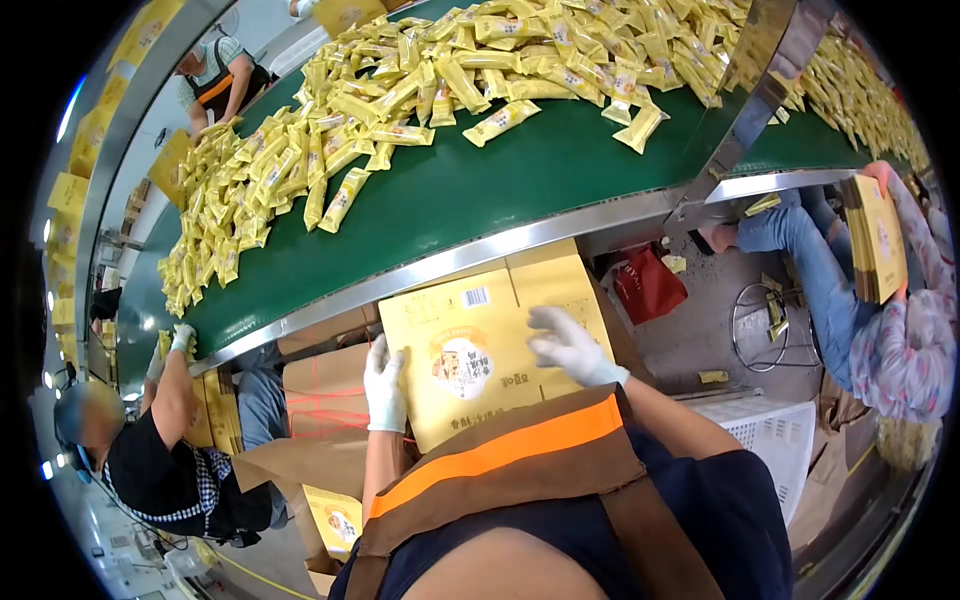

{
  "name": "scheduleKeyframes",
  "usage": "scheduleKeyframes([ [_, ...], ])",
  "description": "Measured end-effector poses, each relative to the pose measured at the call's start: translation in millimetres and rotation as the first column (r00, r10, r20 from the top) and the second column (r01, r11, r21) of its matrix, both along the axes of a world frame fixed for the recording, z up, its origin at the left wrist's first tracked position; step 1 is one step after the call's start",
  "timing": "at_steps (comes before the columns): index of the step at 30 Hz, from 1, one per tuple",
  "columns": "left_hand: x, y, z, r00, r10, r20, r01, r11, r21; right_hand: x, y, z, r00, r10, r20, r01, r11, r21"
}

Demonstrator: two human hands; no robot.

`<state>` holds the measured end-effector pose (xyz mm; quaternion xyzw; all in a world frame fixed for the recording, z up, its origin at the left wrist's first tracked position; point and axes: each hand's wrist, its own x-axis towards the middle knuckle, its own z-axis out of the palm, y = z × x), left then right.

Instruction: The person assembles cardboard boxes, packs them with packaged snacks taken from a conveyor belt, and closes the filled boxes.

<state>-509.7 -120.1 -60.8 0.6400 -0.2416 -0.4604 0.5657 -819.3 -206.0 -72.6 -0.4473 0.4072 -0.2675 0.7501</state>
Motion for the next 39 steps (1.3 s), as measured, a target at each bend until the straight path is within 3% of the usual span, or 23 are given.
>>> scheduleKeyframes([
  [1,2,2,-13,1.000,-0.010,-0.028,0.010,1.000,-0.001,12,0,0,0.997,0.052,-0.056,-0.060,0.985,-0.160],
  [2,8,7,-37,0.999,-0.032,0.024,0.031,0.999,0.028,18,-5,30,0.928,0.072,-0.366,-0.197,0.928,-0.317],
  [3,12,8,-36,0.997,-0.063,-0.053,0.065,0.997,0.032,19,-14,25,0.916,0.004,-0.402,-0.210,0.858,-0.470],
  [5,20,14,-34,0.969,-0.124,-0.216,0.136,0.990,0.043,17,-32,11,0.884,-0.145,-0.445,-0.253,0.652,-0.715],
  [7,9,19,17,0.961,-0.228,-0.158,0.218,0.973,-0.077,17,-61,35,0.832,-0.434,-0.344,-0.207,0.333,-0.920],
  [9,12,34,36,0.943,-0.320,-0.092,0.309,0.944,-0.113,12,-77,102,0.713,-0.624,-0.318,-0.356,0.068,-0.932],
  [11,5,41,38,0.957,-0.286,-0.049,0.277,0.951,-0.138,3,-80,127,0.723,-0.543,-0.428,-0.424,0.142,-0.895],
  [13,-4,44,22,0.989,-0.142,-0.041,0.135,0.981,-0.141,4,-59,120,0.690,-0.299,-0.659,-0.618,0.231,-0.752],
  [15,-4,48,7,0.986,-0.151,-0.077,0.137,0.976,-0.168,1,-39,116,0.772,-0.454,-0.445,-0.499,0.002,-0.866],
  [18,-4,46,2,0.979,-0.175,-0.105,0.149,0.964,-0.219,-8,-30,126,0.748,-0.518,-0.416,-0.499,-0.025,-0.866],
  [22,-8,50,7,0.988,-0.145,-0.058,0.129,0.967,-0.218,-14,-23,132,0.776,-0.573,-0.264,-0.434,-0.180,-0.883],
  [25,-12,50,9,0.992,-0.123,-0.024,0.115,0.971,-0.211,-18,-17,128,0.761,-0.542,-0.357,-0.459,-0.061,-0.886],
  [26,-16,42,14,0.996,-0.091,0.003,0.088,0.961,-0.261,-16,-27,131,0.826,-0.496,-0.267,-0.333,-0.048,-0.942],
  [27,-24,29,28,0.998,-0.050,0.032,0.057,0.949,-0.309,-11,-35,127,0.836,-0.515,-0.189,-0.184,0.061,-0.981],
  [29,-35,3,59,0.993,0.095,0.069,-0.064,0.928,-0.367,7,-47,151,0.923,-0.378,-0.072,0.042,0.285,-0.958],
  [30,-29,-10,69,0.995,0.099,0.019,-0.077,0.866,-0.494,14,-48,165,0.968,-0.251,-0.001,0.109,0.423,-0.900],
  [32,-43,-32,122,0.990,0.081,-0.113,-0.132,0.805,-0.578,24,-54,201,0.990,0.124,-0.065,-0.118,0.491,-0.863],
  [33,-49,-40,143,0.971,0.098,-0.220,-0.211,0.784,-0.584,38,-66,193,0.923,0.376,-0.080,-0.215,0.331,-0.919],
  [34,-28,-39,144,0.987,-0.031,0.159,0.123,0.785,-0.607,44,-71,190,0.857,0.428,-0.288,-0.426,0.274,-0.862],
  [35,-16,-39,142,0.958,-0.251,0.141,0.283,0.730,-0.622,47,-76,185,0.747,0.458,-0.482,-0.616,0.202,-0.762],
  [36,-6,-49,139,0.824,-0.531,0.201,0.528,0.589,-0.611,49,-82,169,0.663,0.416,-0.623,-0.728,0.161,-0.667],
  [37,-2,-56,137,0.608,-0.753,0.251,0.716,0.382,-0.585,43,-88,145,0.642,0.348,-0.683,-0.742,0.058,-0.668],
  [39,-19,-57,135,0.491,-0.851,0.186,0.769,0.324,-0.551,37,-90,128,0.670,0.324,-0.668,-0.694,-0.046,-0.719],
])
